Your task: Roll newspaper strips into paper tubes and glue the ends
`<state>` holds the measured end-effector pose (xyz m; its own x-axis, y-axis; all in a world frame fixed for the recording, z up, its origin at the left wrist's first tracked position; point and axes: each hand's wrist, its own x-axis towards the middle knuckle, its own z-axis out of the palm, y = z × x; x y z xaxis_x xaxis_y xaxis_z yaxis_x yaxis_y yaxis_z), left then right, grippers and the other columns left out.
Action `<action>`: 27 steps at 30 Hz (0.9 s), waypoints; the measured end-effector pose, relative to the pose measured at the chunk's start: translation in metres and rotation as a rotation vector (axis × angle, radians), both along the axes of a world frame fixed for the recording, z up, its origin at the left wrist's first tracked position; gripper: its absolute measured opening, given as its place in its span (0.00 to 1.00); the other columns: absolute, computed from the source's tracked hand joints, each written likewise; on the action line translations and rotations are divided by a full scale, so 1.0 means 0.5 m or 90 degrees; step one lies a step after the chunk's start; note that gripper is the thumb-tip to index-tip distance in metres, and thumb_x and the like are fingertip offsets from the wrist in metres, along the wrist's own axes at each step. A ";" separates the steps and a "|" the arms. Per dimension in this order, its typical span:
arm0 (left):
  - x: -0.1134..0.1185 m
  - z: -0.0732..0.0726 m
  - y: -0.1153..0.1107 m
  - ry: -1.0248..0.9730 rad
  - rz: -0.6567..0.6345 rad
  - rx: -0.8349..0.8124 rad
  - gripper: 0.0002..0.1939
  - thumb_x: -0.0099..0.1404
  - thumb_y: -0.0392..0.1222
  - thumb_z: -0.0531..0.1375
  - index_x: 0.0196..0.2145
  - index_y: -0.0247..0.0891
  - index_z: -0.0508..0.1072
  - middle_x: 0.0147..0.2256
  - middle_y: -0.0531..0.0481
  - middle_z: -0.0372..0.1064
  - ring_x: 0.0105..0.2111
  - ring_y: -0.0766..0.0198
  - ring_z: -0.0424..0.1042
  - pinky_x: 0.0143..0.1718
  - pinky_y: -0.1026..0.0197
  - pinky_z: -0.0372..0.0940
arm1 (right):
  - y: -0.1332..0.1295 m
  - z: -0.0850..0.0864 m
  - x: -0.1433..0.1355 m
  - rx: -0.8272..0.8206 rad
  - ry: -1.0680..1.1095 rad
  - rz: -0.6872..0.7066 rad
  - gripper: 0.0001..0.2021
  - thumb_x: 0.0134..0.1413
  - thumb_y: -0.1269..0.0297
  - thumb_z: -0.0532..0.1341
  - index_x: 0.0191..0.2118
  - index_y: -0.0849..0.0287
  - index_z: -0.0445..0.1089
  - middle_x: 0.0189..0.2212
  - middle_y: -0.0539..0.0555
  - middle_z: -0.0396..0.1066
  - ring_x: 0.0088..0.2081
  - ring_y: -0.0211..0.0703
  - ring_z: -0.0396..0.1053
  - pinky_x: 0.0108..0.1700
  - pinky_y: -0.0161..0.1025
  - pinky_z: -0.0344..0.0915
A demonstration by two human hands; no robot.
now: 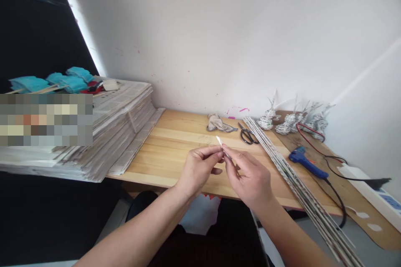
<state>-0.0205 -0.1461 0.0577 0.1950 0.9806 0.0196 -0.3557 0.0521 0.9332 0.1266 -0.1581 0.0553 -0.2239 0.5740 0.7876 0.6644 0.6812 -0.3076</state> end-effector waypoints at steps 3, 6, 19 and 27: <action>-0.007 0.004 0.002 0.011 0.009 0.006 0.14 0.56 0.45 0.64 0.39 0.38 0.79 0.36 0.44 0.74 0.36 0.63 0.70 0.27 0.67 0.67 | -0.009 0.001 0.002 -0.067 0.049 -0.014 0.20 0.55 0.74 0.59 0.52 0.52 0.71 0.40 0.53 0.77 0.36 0.41 0.74 0.41 0.39 0.72; -0.014 0.010 0.004 -0.035 0.006 -0.025 0.13 0.54 0.46 0.66 0.37 0.37 0.79 0.34 0.46 0.74 0.34 0.66 0.70 0.30 0.67 0.67 | -0.018 0.006 0.003 -0.152 0.110 -0.008 0.18 0.55 0.72 0.59 0.51 0.52 0.71 0.42 0.53 0.76 0.34 0.40 0.75 0.36 0.37 0.73; -0.029 0.020 0.011 -0.071 -0.011 -0.048 0.12 0.52 0.47 0.68 0.29 0.35 0.76 0.29 0.52 0.69 0.29 0.70 0.68 0.30 0.67 0.64 | -0.036 0.010 -0.006 -0.344 0.239 0.086 0.14 0.57 0.65 0.60 0.49 0.53 0.71 0.38 0.54 0.76 0.31 0.40 0.75 0.33 0.37 0.72; -0.030 0.017 0.010 -0.142 -0.103 -0.085 0.17 0.53 0.45 0.68 0.41 0.37 0.77 0.34 0.49 0.72 0.30 0.69 0.70 0.34 0.64 0.65 | -0.022 0.023 0.004 -0.536 0.403 0.220 0.16 0.57 0.58 0.60 0.49 0.58 0.67 0.30 0.54 0.74 0.28 0.41 0.74 0.20 0.31 0.64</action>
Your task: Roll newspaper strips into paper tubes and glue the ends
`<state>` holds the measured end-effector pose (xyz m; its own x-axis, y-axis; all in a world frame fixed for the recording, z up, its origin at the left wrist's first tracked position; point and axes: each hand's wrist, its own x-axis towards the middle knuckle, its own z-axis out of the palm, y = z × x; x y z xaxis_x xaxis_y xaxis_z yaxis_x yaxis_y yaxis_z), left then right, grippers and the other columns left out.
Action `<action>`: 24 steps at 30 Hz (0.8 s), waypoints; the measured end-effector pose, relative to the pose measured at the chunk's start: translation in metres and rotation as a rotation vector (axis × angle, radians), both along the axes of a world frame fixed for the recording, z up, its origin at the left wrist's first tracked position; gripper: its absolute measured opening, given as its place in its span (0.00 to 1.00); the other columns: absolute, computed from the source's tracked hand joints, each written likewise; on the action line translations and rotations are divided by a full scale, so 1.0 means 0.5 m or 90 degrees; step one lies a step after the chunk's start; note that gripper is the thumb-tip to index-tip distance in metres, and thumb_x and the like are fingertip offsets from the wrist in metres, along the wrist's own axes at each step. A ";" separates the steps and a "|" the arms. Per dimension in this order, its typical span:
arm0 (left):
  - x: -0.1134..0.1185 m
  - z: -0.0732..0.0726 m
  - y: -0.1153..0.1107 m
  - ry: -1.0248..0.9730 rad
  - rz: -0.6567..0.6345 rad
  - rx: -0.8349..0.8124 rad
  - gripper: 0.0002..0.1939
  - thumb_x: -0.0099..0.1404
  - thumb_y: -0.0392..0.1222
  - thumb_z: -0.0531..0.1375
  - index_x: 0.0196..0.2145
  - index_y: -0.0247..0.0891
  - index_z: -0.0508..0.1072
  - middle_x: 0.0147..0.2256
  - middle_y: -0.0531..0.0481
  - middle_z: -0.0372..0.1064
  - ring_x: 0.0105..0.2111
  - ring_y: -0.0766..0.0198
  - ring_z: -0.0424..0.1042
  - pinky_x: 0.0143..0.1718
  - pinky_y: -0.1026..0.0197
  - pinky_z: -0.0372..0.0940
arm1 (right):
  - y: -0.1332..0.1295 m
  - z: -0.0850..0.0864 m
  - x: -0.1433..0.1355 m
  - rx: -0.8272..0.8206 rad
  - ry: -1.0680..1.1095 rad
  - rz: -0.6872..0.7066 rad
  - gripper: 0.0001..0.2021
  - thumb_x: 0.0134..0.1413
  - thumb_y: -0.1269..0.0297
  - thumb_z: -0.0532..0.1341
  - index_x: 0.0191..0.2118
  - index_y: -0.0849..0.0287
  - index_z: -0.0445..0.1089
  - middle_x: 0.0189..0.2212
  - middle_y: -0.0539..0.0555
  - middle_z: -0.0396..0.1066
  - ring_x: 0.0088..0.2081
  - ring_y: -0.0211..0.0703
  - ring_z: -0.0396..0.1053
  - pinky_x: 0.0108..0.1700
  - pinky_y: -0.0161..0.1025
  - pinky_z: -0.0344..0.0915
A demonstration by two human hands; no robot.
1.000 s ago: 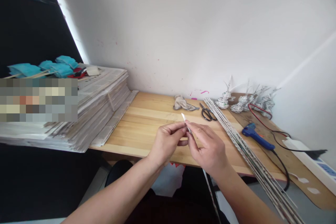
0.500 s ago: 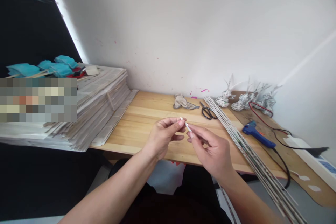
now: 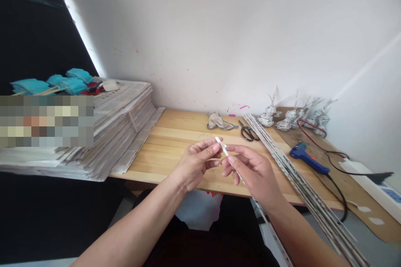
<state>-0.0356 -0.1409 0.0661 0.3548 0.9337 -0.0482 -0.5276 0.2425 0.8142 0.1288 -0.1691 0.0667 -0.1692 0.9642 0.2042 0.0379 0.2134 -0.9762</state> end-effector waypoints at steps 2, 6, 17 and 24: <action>0.003 -0.004 -0.002 0.024 -0.008 0.017 0.16 0.53 0.45 0.68 0.38 0.34 0.77 0.32 0.47 0.72 0.30 0.68 0.70 0.33 0.63 0.64 | 0.001 0.000 -0.001 -0.007 0.006 0.002 0.16 0.56 0.58 0.60 0.48 0.58 0.68 0.30 0.54 0.74 0.28 0.41 0.74 0.20 0.31 0.64; 0.009 -0.011 -0.006 0.058 0.035 0.032 0.14 0.54 0.46 0.67 0.34 0.34 0.77 0.29 0.47 0.72 0.29 0.67 0.70 0.31 0.64 0.64 | 0.001 -0.004 -0.004 -0.011 0.006 -0.001 0.14 0.56 0.58 0.60 0.46 0.58 0.68 0.31 0.54 0.74 0.29 0.41 0.74 0.21 0.31 0.64; 0.011 -0.016 0.001 0.018 0.006 0.035 0.11 0.54 0.43 0.67 0.33 0.34 0.77 0.28 0.49 0.69 0.28 0.69 0.68 0.29 0.66 0.62 | 0.017 0.004 0.004 -0.282 0.188 0.186 0.11 0.55 0.57 0.62 0.31 0.60 0.65 0.24 0.47 0.69 0.21 0.32 0.69 0.18 0.26 0.57; 0.004 -0.017 0.012 -0.015 -0.066 0.058 0.08 0.56 0.39 0.66 0.33 0.33 0.77 0.25 0.51 0.68 0.25 0.72 0.66 0.30 0.66 0.60 | 0.029 -0.007 0.010 -0.391 0.218 0.250 0.11 0.56 0.56 0.60 0.34 0.61 0.68 0.20 0.45 0.64 0.13 0.27 0.57 0.12 0.25 0.48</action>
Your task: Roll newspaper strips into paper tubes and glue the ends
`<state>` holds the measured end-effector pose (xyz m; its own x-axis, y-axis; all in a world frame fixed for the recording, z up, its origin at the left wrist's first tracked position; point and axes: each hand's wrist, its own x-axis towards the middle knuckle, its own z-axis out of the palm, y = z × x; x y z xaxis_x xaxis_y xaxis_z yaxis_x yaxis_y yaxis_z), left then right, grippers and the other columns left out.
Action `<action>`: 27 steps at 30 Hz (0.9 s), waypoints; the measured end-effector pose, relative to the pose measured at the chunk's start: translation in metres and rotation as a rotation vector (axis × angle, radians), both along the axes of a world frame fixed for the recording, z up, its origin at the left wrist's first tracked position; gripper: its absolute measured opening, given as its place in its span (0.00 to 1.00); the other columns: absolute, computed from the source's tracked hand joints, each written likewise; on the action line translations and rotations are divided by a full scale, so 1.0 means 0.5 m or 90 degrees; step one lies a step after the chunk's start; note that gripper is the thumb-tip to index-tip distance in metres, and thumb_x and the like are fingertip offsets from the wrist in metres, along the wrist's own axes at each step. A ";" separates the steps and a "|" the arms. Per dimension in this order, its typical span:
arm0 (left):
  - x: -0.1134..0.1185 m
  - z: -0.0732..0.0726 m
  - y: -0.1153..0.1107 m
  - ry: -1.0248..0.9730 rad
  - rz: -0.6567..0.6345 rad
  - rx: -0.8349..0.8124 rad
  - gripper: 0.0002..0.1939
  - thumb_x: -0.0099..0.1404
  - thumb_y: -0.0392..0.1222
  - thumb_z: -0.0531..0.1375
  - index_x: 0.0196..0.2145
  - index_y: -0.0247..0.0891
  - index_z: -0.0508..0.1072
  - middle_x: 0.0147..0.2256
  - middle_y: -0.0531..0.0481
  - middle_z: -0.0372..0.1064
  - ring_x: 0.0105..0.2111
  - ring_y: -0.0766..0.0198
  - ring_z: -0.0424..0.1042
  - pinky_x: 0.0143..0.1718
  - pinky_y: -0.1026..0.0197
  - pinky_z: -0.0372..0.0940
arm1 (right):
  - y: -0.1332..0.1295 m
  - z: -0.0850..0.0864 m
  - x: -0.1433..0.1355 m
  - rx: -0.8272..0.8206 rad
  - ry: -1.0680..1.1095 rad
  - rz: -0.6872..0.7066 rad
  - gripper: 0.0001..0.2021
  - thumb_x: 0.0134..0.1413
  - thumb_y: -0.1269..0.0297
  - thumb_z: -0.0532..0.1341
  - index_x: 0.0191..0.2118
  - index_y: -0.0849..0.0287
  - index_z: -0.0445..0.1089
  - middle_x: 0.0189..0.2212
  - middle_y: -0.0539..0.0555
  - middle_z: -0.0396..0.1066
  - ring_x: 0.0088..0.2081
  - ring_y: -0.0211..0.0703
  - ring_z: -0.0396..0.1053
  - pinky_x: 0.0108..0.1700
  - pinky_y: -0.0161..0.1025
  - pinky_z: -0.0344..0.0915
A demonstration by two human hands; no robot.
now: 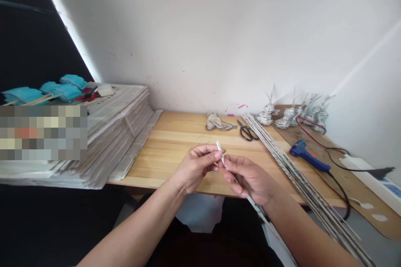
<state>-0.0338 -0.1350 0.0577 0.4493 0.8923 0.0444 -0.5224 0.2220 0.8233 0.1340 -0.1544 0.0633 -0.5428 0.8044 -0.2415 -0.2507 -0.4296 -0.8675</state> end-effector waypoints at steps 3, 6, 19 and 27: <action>-0.001 -0.001 0.004 -0.010 0.000 -0.004 0.07 0.56 0.39 0.66 0.31 0.32 0.76 0.25 0.52 0.68 0.25 0.73 0.66 0.31 0.66 0.60 | 0.000 -0.004 -0.001 0.029 -0.032 -0.004 0.12 0.58 0.54 0.59 0.35 0.60 0.67 0.20 0.45 0.63 0.14 0.26 0.55 0.12 0.25 0.47; 0.000 -0.006 0.008 -0.023 0.014 -0.025 0.07 0.56 0.39 0.66 0.31 0.32 0.75 0.25 0.53 0.67 0.24 0.74 0.66 0.30 0.68 0.59 | -0.007 -0.007 -0.004 0.123 -0.105 -0.043 0.12 0.58 0.54 0.59 0.36 0.59 0.66 0.21 0.44 0.61 0.15 0.25 0.54 0.14 0.25 0.47; 0.017 -0.025 0.020 0.016 0.026 -0.028 0.14 0.53 0.45 0.68 0.32 0.31 0.75 0.23 0.52 0.67 0.21 0.72 0.64 0.28 0.65 0.57 | -0.014 -0.037 0.003 0.229 -0.249 -0.072 0.15 0.63 0.50 0.51 0.37 0.58 0.62 0.20 0.43 0.54 0.16 0.28 0.51 0.16 0.28 0.50; 0.024 -0.035 0.020 0.013 0.040 -0.028 0.09 0.57 0.41 0.65 0.29 0.32 0.72 0.23 0.53 0.65 0.22 0.73 0.63 0.27 0.67 0.57 | -0.009 -0.028 -0.008 0.206 -0.241 -0.092 0.18 0.59 0.47 0.53 0.35 0.59 0.64 0.22 0.45 0.58 0.18 0.29 0.57 0.17 0.28 0.54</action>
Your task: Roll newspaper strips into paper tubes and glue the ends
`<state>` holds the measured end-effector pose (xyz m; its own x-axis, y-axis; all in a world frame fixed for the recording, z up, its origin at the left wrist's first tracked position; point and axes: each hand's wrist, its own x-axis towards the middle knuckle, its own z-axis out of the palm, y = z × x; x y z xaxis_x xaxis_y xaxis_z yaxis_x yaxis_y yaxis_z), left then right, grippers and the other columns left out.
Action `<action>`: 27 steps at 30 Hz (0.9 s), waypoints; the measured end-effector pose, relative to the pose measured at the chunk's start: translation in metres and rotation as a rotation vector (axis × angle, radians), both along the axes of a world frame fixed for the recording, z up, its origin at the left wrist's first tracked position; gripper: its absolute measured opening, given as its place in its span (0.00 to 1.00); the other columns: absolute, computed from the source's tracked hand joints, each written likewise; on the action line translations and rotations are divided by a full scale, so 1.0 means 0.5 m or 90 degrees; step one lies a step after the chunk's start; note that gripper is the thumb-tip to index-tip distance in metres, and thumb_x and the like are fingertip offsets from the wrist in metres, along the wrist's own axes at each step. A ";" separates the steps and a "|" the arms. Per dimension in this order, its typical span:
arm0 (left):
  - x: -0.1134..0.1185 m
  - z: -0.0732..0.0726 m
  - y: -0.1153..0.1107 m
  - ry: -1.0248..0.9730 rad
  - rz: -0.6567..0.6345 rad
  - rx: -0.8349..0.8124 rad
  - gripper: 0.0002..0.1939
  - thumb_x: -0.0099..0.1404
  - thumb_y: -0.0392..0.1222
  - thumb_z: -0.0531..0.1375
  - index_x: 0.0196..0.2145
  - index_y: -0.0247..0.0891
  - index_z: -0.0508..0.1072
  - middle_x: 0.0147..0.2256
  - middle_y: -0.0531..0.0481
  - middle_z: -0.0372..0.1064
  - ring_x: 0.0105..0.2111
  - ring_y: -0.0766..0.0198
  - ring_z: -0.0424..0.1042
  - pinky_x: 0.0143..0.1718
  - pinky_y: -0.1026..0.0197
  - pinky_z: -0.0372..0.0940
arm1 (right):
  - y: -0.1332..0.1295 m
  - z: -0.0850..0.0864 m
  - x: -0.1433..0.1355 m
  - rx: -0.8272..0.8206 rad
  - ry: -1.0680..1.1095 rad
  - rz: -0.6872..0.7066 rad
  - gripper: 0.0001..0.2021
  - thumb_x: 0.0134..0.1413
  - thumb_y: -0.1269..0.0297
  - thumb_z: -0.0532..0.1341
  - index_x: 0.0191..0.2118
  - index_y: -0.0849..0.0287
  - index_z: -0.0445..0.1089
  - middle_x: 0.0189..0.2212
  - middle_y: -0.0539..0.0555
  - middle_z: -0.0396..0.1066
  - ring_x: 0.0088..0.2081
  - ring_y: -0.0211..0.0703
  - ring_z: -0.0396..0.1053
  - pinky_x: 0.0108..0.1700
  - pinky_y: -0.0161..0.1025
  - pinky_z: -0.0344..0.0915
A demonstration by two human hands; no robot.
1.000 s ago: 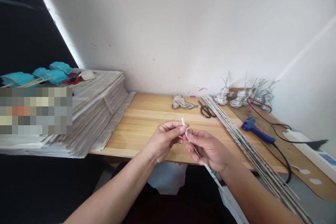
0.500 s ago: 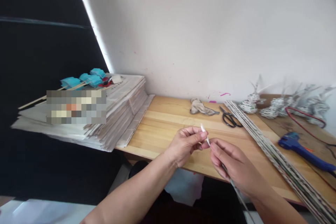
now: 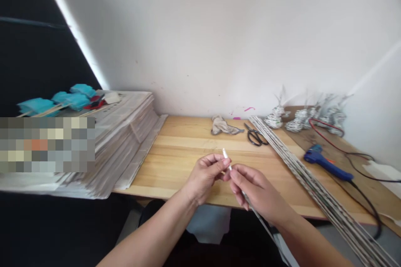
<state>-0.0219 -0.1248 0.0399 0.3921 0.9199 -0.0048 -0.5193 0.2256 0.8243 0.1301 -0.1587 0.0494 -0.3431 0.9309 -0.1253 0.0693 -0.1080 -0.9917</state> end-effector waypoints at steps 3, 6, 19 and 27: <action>0.006 -0.005 -0.001 0.006 -0.001 -0.011 0.08 0.58 0.41 0.65 0.30 0.33 0.72 0.23 0.54 0.64 0.22 0.73 0.62 0.28 0.66 0.58 | 0.007 0.001 -0.002 -0.019 0.030 -0.017 0.18 0.57 0.47 0.56 0.32 0.60 0.65 0.21 0.45 0.59 0.18 0.29 0.57 0.17 0.27 0.53; 0.008 -0.008 -0.001 0.022 -0.012 -0.009 0.09 0.60 0.42 0.63 0.29 0.33 0.71 0.21 0.54 0.63 0.22 0.72 0.62 0.27 0.66 0.57 | 0.012 -0.002 0.000 -0.063 0.092 -0.019 0.17 0.57 0.48 0.57 0.32 0.60 0.66 0.20 0.45 0.61 0.17 0.28 0.57 0.16 0.27 0.51; 0.000 -0.015 0.016 0.028 0.004 -0.011 0.09 0.58 0.42 0.65 0.31 0.33 0.72 0.26 0.53 0.65 0.23 0.73 0.63 0.27 0.67 0.61 | 0.016 -0.025 0.015 -0.154 0.192 0.018 0.16 0.53 0.52 0.62 0.34 0.62 0.71 0.20 0.45 0.64 0.17 0.28 0.60 0.18 0.28 0.51; -0.122 0.026 0.105 -0.093 0.294 -0.065 0.06 0.56 0.38 0.66 0.31 0.35 0.73 0.25 0.55 0.66 0.24 0.73 0.66 0.22 0.73 0.63 | -0.063 -0.032 0.115 -0.085 -0.135 0.068 0.17 0.59 0.52 0.55 0.37 0.61 0.72 0.19 0.46 0.63 0.19 0.29 0.56 0.22 0.28 0.54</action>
<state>-0.0827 -0.0725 0.0530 -0.0532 0.9955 -0.0788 -0.6924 0.0200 0.7212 0.1877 -0.1902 0.0337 -0.3909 0.8614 -0.3242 0.2926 -0.2177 -0.9311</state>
